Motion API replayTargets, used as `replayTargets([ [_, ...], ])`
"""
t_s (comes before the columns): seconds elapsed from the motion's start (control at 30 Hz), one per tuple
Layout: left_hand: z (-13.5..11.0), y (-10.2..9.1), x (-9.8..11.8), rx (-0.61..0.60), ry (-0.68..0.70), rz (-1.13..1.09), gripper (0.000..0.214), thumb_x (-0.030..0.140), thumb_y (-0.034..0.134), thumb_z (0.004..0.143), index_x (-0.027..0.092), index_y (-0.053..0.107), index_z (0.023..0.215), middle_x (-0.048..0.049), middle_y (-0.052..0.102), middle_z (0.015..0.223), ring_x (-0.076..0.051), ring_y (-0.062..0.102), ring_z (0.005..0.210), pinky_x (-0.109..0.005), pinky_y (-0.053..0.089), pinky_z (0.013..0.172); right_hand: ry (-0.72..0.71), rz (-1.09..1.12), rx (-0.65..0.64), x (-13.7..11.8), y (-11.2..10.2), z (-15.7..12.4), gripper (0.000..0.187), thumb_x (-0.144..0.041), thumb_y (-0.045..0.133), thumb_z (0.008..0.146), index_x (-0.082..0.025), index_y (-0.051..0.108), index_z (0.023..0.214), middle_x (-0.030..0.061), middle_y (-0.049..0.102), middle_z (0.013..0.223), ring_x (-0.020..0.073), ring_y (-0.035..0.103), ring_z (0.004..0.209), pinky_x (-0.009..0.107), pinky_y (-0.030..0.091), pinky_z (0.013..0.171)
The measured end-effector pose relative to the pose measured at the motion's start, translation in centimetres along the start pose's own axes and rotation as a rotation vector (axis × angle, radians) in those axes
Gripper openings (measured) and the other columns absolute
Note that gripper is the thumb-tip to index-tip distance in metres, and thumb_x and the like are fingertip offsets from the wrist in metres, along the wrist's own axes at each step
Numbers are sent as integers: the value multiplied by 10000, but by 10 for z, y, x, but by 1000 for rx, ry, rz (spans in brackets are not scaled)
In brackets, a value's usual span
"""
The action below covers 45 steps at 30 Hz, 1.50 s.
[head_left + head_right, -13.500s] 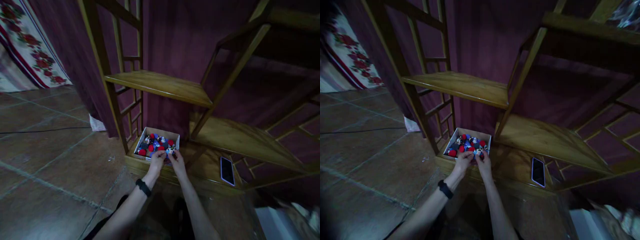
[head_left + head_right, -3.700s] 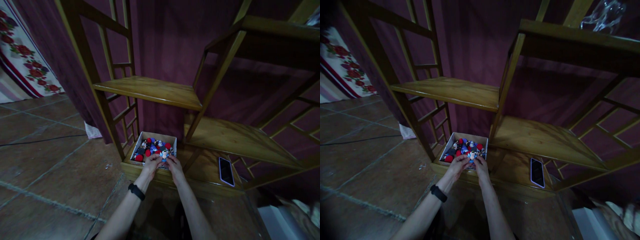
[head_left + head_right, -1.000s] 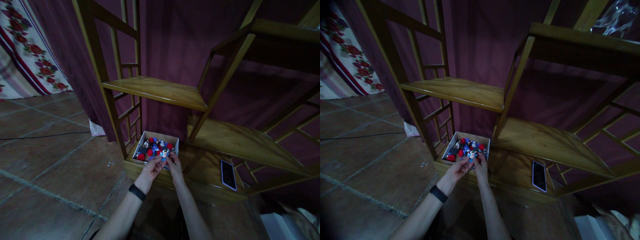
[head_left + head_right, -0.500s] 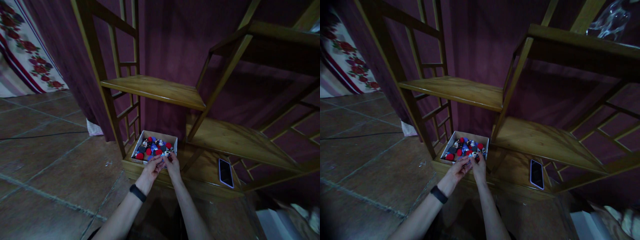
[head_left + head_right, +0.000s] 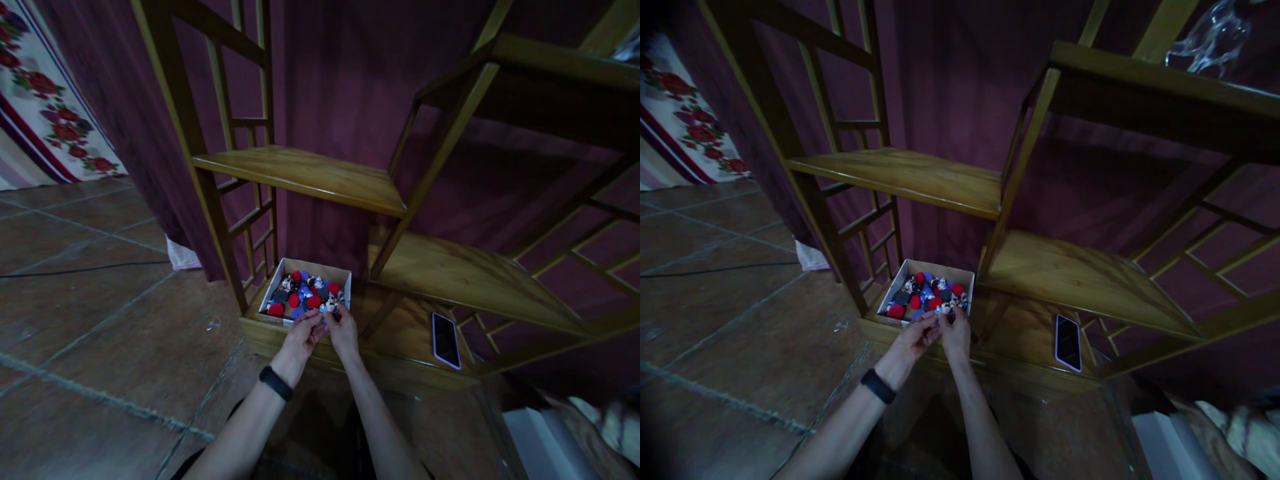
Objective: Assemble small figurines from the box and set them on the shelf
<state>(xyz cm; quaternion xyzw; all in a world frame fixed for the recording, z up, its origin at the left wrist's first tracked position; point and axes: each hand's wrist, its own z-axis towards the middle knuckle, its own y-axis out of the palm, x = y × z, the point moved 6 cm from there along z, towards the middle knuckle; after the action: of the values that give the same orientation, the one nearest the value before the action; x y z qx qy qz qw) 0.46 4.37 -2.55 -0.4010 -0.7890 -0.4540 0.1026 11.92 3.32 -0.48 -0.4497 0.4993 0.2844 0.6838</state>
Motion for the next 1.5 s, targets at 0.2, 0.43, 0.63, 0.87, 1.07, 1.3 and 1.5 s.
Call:
replayTargets([
  [0.2, 6, 0, 8, -8, 7, 5, 145, 23, 592, 752, 138, 566, 836, -14, 613, 572, -110, 611, 486, -226, 545, 539, -10, 206, -56, 8, -3, 5, 280, -397, 551, 745, -241, 679, 939, 25, 695, 928, 209, 620, 866, 331, 485, 774],
  [0.43, 8, -2, 6, -29, -30, 21, 114, 39, 597, 756, 130, 565, 816, -37, 634, 619, -116, 622, 513, -246, 555, 567, 10, 293, -71, 11, -5, 7, 264, -372, 589, 711, -240, 691, 916, 13, 702, 868, 202, 622, 815, 321, 504, 728],
  [0.63, 8, -1, 5, -43, -36, 54, 87, 49, 589, 766, 128, 571, 798, -35, 637, 612, -108, 623, 515, -229, 552, 570, 31, 307, -88, 15, -2, 9, 231, -363, 613, 681, -222, 687, 849, 1, 689, 786, 181, 615, 747, 302, 504, 694],
  [0.87, 8, -1, 4, -59, -55, 53, 141, -6, 594, 739, 110, 593, 819, -50, 650, 639, -117, 627, 506, -235, 554, 562, 131, 510, -138, 17, 2, 7, 261, -391, 669, 614, -198, 645, 787, 9, 674, 788, 169, 612, 687, 303, 519, 638],
  [1.07, 9, -1, 3, -33, -53, 39, 132, -8, 586, 744, 116, 593, 790, -52, 642, 630, -124, 628, 506, -242, 553, 551, 146, 492, -134, 19, 3, 7, 262, -389, 662, 619, -199, 636, 796, 11, 670, 783, 170, 609, 681, 306, 520, 633],
  [1.3, 15, -5, -2, 23, -49, 18, 104, 20, 627, 727, 117, 588, 738, -36, 633, 596, -103, 604, 466, -224, 542, 539, 86, 403, -140, 21, 2, 11, 196, -331, 638, 634, -193, 632, 773, -2, 661, 743, 151, 588, 661, 273, 494, 613],
  [1.5, 18, -7, -3, 34, -36, 15, 77, 62, 648, 728, 125, 607, 745, -30, 642, 605, -96, 599, 475, -226, 541, 556, 42, 383, -150, 18, -1, 12, 177, -305, 639, 633, -200, 631, 776, -17, 670, 748, 151, 593, 696, 284, 477, 694],
])
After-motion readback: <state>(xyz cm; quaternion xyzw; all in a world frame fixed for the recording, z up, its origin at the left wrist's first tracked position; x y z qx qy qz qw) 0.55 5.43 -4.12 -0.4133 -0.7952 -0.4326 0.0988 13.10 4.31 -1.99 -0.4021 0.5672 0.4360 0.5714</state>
